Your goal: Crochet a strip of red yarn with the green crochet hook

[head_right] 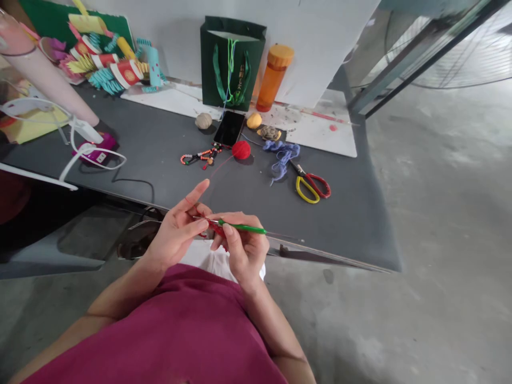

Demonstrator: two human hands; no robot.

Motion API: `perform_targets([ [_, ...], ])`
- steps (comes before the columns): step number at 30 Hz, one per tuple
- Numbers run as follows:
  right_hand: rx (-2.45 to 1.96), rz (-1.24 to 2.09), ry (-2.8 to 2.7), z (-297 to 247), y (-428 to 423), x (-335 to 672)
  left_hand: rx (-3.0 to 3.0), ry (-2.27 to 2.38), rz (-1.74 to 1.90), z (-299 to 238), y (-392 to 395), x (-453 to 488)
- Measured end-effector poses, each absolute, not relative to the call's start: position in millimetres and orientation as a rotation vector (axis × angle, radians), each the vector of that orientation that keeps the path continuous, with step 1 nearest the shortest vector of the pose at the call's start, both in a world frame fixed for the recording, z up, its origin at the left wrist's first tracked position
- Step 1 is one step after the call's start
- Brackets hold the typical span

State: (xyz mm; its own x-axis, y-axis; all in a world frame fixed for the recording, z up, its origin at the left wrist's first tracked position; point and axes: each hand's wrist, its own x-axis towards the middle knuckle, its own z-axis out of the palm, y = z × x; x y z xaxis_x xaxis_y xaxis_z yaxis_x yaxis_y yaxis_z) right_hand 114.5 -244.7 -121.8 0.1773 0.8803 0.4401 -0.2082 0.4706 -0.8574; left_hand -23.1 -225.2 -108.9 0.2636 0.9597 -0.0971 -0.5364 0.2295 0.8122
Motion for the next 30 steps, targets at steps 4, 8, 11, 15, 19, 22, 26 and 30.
perform_targets([
  [4, -0.759, 0.77, -1.154, -122.0, -247.1, 115.1, 0.814, 0.827, 1.28, -108.6, -227.5, -20.0],
  [8, -0.777, 0.8, -1.121, -121.8, -246.9, 115.9, 0.868, 0.86, 1.37, -108.2, -228.8, -21.3],
  [11, -0.777, 0.887, -1.061, -120.3, -246.0, 117.1, 0.786, 0.688, 1.198, -108.5, -225.9, -24.7],
  [15, -0.792, 0.987, -1.0, -120.2, -244.9, 118.4, 0.724, 0.617, 1.087, -109.3, -222.1, -26.9],
  [19, -0.816, 0.994, -1.008, -121.7, -244.6, 119.1, 0.783, 0.65, 1.145, -109.7, -221.4, -27.1],
  [22, -0.827, 0.964, -1.026, -121.7, -243.5, 119.4, 0.804, 0.641, 1.159, -109.5, -221.2, -28.2],
  [26, -0.844, 0.937, -1.053, -121.9, -240.5, 120.4, 0.825, 0.672, 1.184, -109.4, -221.7, -28.9],
  [30, -0.777, 0.923, -1.08, -122.0, -239.4, 121.2, 0.858, 0.721, 1.213, -109.5, -222.3, -28.3],
])
